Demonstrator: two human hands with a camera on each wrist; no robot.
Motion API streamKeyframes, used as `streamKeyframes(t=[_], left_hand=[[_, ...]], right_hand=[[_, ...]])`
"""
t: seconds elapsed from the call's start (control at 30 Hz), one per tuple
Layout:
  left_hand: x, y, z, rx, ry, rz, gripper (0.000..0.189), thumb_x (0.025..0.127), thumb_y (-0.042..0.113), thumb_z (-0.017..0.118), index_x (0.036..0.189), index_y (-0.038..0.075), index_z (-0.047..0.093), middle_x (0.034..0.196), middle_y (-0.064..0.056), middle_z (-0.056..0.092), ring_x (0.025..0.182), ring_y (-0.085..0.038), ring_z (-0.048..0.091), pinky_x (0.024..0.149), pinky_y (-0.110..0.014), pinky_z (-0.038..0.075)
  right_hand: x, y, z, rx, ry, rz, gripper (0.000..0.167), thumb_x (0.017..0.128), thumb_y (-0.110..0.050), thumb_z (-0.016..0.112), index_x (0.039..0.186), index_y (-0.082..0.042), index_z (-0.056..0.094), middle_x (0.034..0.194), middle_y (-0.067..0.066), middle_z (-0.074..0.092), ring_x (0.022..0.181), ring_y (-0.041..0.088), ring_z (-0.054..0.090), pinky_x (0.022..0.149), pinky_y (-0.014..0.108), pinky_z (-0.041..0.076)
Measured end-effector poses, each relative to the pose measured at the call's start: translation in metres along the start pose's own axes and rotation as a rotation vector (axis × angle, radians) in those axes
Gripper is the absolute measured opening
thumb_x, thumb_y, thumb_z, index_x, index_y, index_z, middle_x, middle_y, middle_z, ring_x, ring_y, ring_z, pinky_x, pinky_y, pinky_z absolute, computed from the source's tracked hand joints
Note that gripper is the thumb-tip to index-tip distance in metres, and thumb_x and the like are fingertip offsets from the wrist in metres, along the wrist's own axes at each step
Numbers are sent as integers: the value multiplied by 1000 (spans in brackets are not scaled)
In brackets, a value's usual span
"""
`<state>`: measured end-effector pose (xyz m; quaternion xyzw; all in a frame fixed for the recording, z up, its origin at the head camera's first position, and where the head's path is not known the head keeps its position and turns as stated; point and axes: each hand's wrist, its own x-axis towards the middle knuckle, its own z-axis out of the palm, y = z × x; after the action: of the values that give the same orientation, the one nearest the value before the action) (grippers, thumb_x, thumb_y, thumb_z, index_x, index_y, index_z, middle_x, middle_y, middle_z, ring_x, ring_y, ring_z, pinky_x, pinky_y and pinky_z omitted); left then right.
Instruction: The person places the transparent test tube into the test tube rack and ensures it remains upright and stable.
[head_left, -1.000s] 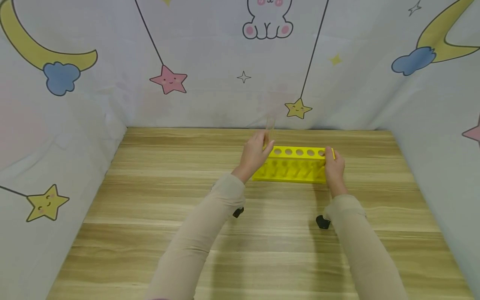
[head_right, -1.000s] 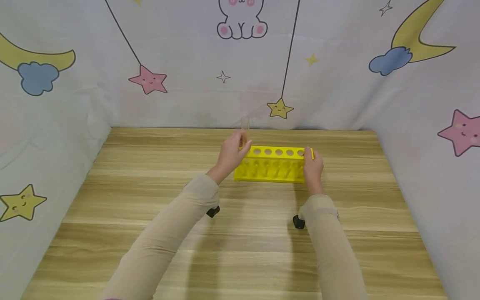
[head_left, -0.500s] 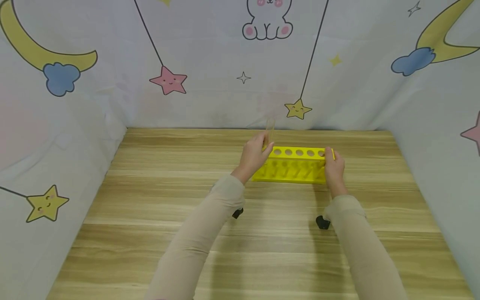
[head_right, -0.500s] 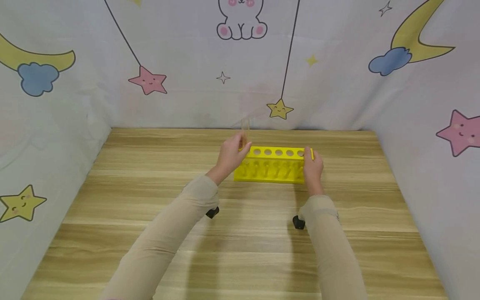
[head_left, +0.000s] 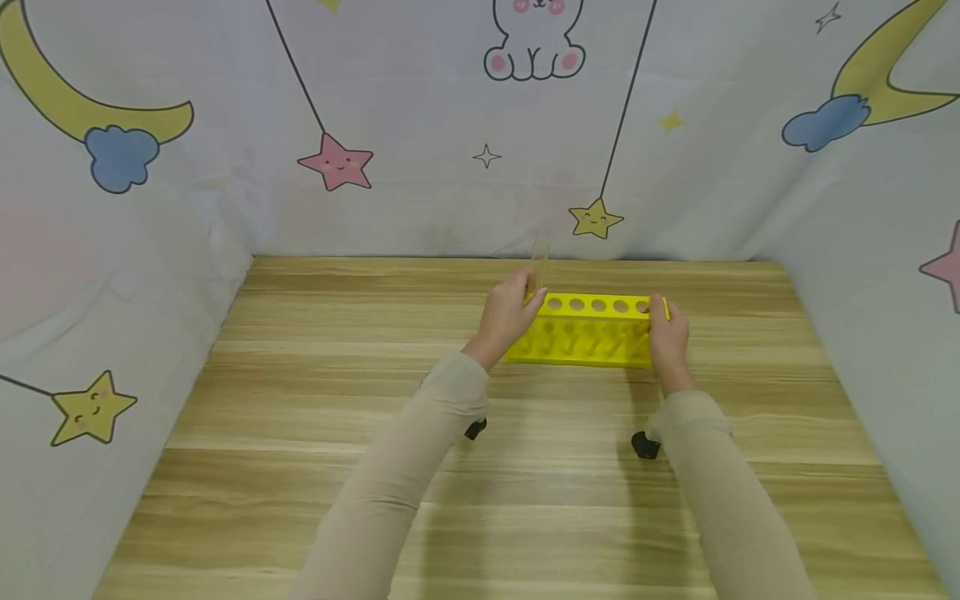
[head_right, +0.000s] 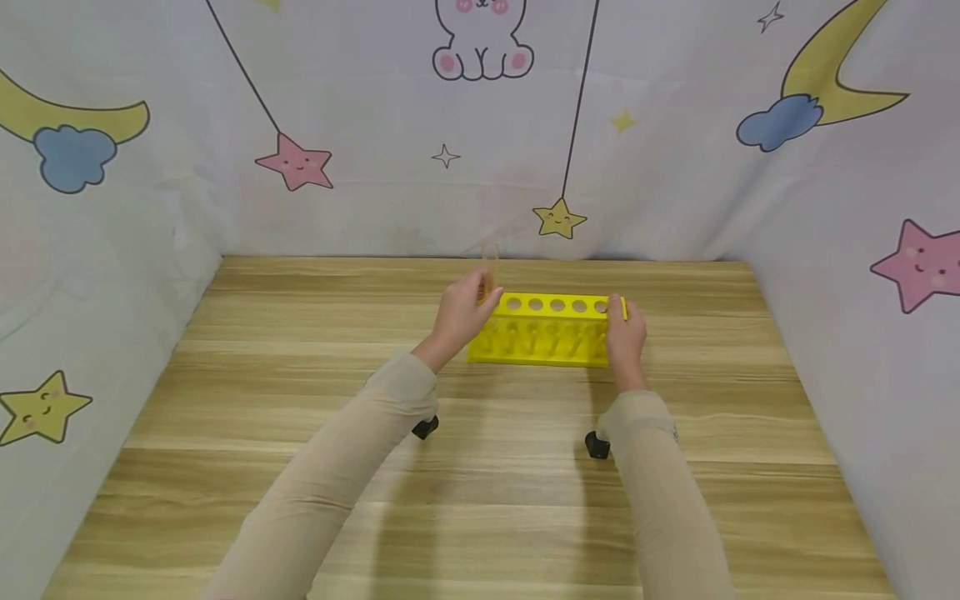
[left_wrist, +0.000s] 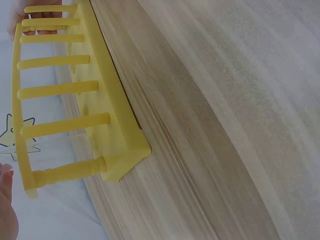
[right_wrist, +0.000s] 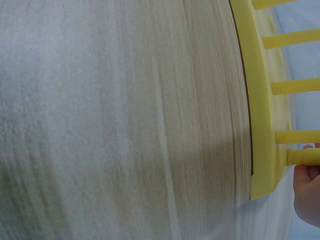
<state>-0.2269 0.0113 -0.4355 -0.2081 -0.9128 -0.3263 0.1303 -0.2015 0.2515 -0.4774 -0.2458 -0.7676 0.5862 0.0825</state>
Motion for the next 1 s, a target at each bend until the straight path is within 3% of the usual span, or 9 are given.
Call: streamKeyframes(t=[1.0], left_hand=[[-1,-3,3,2,-12,-28,23,88,25,53,78,8,41,64,-1,36,55,-12,33,50,-18,25]], right_hand=[[-1,-1,0,8,-13,13,32,90,-47,37,77,-20,48,75,-3,39,68,8,36,63,21,33]])
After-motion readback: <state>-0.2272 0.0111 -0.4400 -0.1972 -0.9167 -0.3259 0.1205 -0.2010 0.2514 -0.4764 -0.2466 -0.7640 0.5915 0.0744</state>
